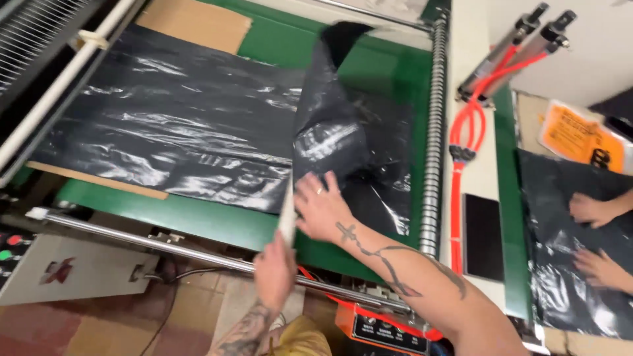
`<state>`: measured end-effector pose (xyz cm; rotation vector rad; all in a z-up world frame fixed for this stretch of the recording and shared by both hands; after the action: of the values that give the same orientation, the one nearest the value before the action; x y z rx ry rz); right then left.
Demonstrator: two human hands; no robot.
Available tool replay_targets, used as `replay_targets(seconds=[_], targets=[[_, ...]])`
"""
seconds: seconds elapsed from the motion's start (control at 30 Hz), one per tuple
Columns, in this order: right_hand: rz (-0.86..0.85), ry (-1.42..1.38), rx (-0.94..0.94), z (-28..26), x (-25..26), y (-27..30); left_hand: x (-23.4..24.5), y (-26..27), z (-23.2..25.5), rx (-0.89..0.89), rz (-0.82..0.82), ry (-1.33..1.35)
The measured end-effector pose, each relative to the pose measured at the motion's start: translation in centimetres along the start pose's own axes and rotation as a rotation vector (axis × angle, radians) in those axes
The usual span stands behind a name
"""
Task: Smoothing and folding black plastic bags on a conveyor belt using a white tube.
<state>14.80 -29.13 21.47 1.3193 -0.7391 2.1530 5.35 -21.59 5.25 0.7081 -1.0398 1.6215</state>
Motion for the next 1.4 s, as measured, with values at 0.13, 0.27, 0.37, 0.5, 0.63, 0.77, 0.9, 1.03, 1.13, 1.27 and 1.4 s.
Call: replay_targets(seconds=[0.13,0.27,0.37,0.5,0.63,0.77,0.9,1.03,1.13,1.27,1.4], targets=[[-0.318,0.236,-0.354,5.5,-7.3,3.1,-1.0,0.6,5.6,-0.1,-0.098,0.166],[-0.757,0.037,-0.305,5.1,-9.4,4.1,-1.4,0.6,5.7,-0.182,-0.169,0.139],[-0.766,0.007,-0.26,4.8,-8.2,3.4,-0.6,0.4,5.1,-0.206,-0.168,0.154],[-1.059,-0.052,-0.238,5.1,-9.8,5.7,0.0,-0.9,2.1,-0.119,-0.251,0.213],[-0.969,-0.069,-0.169,4.4,-9.5,5.2,2.1,-2.3,-3.9,-0.007,-0.244,0.212],[-0.706,-0.197,-0.062,2.7,-6.7,2.8,7.0,-3.2,-11.7,-0.071,0.242,0.061],[-0.486,-0.256,0.078,0.5,-4.4,1.5,12.0,-4.0,-18.6,0.155,0.513,0.019],[-0.391,-0.314,0.11,-0.5,-4.2,1.5,12.6,-4.3,-24.2,0.333,0.626,-0.033],[-0.267,-0.313,0.176,-1.0,-5.5,1.3,13.9,-5.1,-26.6,0.482,0.642,0.081],[-0.125,-0.326,0.221,-1.5,-4.9,1.5,13.4,-5.3,-27.4,0.538,0.559,0.01],[-0.044,-0.339,0.212,-1.5,-4.3,1.2,13.3,-6.0,-20.7,0.256,0.439,-0.131]])
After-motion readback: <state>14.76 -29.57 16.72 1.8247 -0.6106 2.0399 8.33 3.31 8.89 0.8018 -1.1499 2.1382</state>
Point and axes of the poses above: each hand's wrist, its own y-axis away from the middle knuckle, its own x-axis out of the back of the hand, z = x × y, the point moved 10 cm from there along -y, towards the middle knuckle, and after that the axes turned 11 degrees about y, right-handed, at the moved point
